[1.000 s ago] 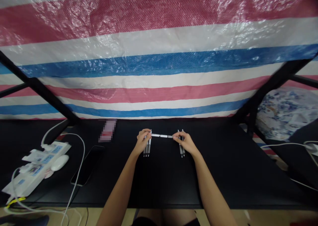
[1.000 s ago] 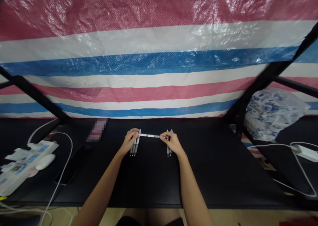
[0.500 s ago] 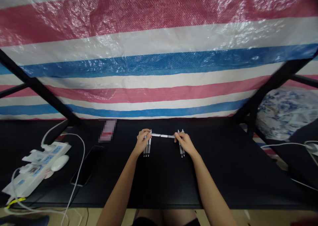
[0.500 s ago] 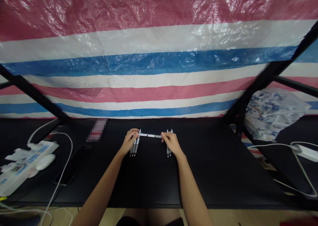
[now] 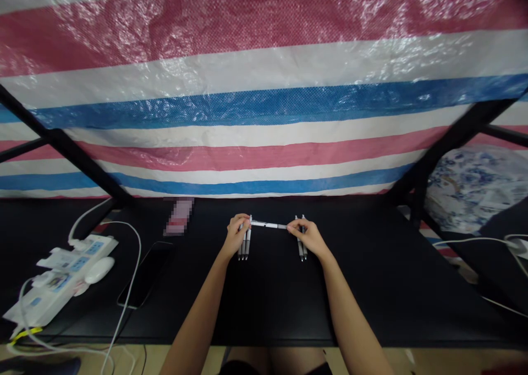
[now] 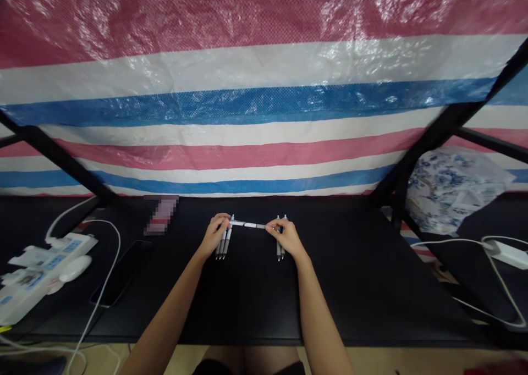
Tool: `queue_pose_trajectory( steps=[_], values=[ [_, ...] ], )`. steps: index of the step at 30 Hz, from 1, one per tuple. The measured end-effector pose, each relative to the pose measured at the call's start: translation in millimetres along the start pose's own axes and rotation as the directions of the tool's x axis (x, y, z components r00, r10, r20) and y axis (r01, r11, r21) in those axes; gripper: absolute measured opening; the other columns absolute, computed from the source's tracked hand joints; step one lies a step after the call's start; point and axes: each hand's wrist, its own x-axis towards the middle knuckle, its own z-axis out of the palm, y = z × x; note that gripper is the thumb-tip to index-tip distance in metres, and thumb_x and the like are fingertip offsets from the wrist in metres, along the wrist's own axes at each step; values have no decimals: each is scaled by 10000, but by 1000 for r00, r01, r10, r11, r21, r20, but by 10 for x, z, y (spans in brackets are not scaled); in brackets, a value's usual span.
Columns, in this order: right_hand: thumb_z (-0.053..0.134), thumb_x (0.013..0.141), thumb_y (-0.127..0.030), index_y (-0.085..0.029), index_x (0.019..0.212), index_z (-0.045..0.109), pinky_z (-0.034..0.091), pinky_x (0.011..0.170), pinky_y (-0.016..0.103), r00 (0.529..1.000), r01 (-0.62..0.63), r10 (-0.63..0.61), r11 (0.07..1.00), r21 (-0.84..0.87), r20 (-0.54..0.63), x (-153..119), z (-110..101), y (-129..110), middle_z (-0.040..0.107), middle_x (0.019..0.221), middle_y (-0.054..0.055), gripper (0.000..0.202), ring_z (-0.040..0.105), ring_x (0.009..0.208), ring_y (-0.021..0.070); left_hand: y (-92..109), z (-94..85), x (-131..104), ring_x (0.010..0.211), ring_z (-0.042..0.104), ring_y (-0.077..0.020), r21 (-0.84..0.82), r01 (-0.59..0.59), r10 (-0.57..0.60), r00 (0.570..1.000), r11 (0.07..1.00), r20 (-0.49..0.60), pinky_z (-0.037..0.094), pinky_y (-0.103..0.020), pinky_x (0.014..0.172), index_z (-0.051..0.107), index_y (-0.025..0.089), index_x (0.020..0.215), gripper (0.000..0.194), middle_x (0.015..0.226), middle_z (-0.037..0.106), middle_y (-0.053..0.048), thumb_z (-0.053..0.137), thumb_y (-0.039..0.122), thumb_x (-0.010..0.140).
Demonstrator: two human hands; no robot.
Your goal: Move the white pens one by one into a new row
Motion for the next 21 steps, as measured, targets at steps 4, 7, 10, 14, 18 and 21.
queue_pose_trajectory(
  steps=[4,7,10,14,18,21],
  values=[
    [606,765,-424,-199,684,668,421,695,307,1000,9,-9,1000,-21,10,1,-8,-2,648,662,29,247,575,681,186,8,-3,-4,1000,510,-203,24,-8,8,1000,1000,0,325,-368,945,593,194,643,325,1022,600,-52,433,358,874],
    [581,786,-442,-207,642,655,413,722,309,1000,18,-17,999,-43,16,0,-12,-15,655,670,29,286,582,697,188,21,-6,-5,995,515,-201,43,-11,11,1000,999,-1,328,-371,948,592,196,641,327,1018,604,-48,430,356,876],
    [563,797,-462,-209,623,647,408,742,311,1000,17,-16,998,-54,21,-2,-14,-35,661,686,30,318,590,714,191,34,-10,-5,993,519,-201,56,0,0,1000,998,4,326,-377,953,589,196,638,333,1020,606,-47,423,355,879],
    [544,804,-492,-207,608,643,407,757,315,1000,13,-12,998,-59,20,-5,-15,-53,660,679,31,360,595,717,193,40,-13,-6,993,520,-200,66,8,-9,1000,998,14,332,-374,951,587,197,640,332,1029,607,-43,422,355,880],
    [526,812,-510,-209,593,644,405,762,321,999,28,-26,997,-70,18,-10,-12,-54,656,667,31,391,594,712,195,42,-2,-9,983,522,-192,55,10,-10,1000,998,-4,325,-359,958,586,197,639,331,1021,611,-38,428,366,875],
    [524,813,-513,-214,582,648,407,749,323,999,34,-32,996,-80,15,-15,-5,-79,653,651,29,397,591,696,196,53,12,-14,946,535,-195,35,-17,18,999,999,-38,346,-351,927,579,195,622,344,968,623,-44,426,375,873]
  ],
)
